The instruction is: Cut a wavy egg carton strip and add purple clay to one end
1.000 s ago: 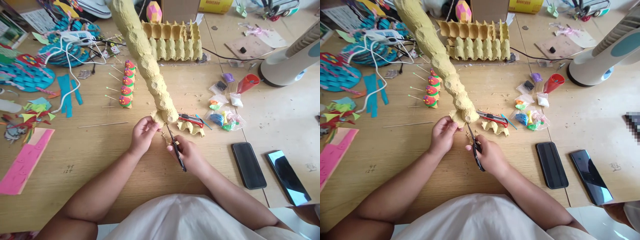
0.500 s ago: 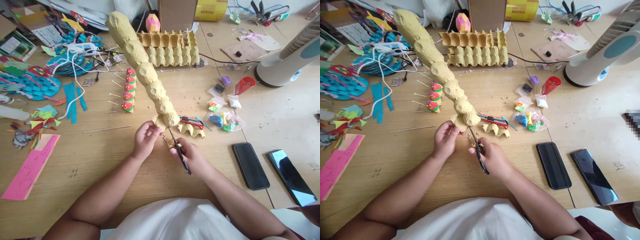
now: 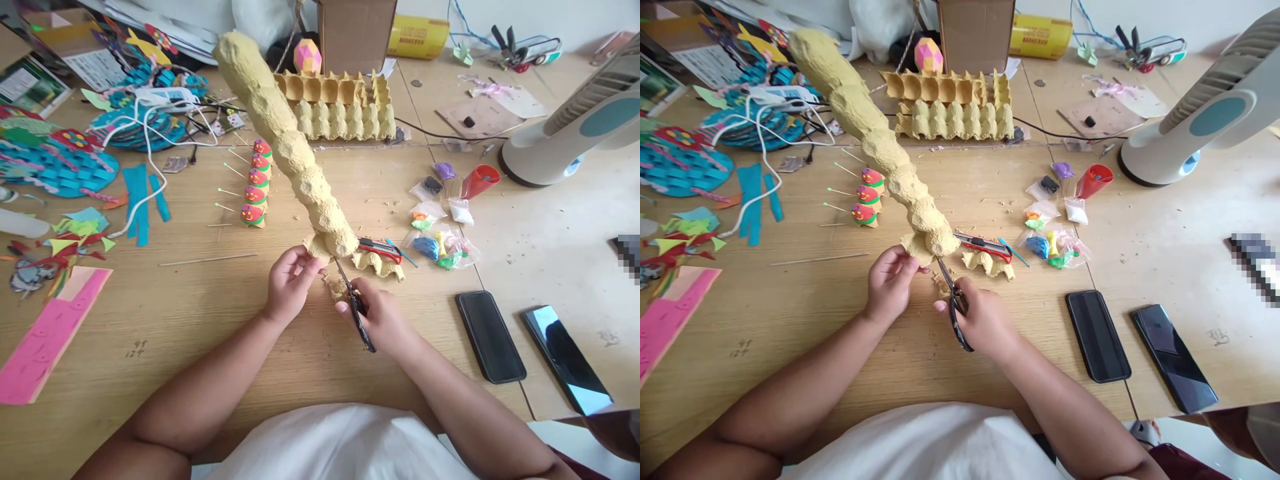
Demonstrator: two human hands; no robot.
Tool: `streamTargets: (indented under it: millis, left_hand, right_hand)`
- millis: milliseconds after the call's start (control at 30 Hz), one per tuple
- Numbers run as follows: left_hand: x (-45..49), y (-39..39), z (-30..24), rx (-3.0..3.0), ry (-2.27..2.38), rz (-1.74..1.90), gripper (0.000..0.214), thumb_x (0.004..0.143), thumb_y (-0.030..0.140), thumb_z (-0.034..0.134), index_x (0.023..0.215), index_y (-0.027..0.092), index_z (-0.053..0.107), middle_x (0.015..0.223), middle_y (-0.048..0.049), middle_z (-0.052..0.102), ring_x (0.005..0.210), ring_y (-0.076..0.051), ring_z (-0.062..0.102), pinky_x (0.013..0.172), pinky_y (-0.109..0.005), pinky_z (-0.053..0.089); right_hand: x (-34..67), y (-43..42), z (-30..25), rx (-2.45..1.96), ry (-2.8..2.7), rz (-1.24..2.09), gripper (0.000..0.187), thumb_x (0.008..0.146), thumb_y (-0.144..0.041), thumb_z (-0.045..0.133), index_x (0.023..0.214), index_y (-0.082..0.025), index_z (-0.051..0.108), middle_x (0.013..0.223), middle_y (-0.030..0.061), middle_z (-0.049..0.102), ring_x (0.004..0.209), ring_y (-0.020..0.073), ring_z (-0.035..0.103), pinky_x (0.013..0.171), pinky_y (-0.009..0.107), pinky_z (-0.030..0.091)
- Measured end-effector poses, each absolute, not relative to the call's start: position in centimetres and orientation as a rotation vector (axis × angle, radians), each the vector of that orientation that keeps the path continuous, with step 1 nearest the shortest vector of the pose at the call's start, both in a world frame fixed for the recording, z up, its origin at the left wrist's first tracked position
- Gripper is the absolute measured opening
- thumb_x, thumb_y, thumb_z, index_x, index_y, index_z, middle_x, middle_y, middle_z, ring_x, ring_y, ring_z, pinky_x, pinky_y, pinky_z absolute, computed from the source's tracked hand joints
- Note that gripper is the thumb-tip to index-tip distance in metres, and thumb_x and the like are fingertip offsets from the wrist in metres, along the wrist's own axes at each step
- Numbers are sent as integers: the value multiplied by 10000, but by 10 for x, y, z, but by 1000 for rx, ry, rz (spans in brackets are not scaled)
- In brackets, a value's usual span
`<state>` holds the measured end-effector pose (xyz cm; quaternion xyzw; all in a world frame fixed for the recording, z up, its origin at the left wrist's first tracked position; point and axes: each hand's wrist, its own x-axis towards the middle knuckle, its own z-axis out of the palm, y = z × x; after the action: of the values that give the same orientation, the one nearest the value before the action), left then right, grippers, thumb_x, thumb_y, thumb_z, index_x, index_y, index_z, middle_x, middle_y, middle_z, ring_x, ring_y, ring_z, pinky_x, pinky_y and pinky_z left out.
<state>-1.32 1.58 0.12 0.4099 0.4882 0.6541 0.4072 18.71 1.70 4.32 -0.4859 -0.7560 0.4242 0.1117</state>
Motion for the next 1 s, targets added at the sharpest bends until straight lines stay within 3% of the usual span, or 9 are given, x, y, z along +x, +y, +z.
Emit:
streamTargets:
  millis: [400, 1000]
  left_hand:
    - [-16, 20, -1, 943, 1175, 1635, 286, 848, 447, 807, 918, 190, 702, 769, -5, 720, 682, -127, 691, 703, -243, 578]
    - [-14, 17, 4, 1025, 1214, 1645, 308, 839, 464, 806, 916, 185, 705, 764, -13, 718, 685, -145, 699, 696, -264, 595]
  right_hand:
    - [191, 20, 41, -1369, -2174, 1352, 281, 951, -515, 626, 986, -244, 563, 656, -42, 555, 594, 148, 499, 563, 249, 302]
    - [190, 21, 45, -1369, -2131, 1435, 330, 941, -568, 620, 1000, -247, 579, 677, -36, 552, 603, 151, 499, 567, 249, 320]
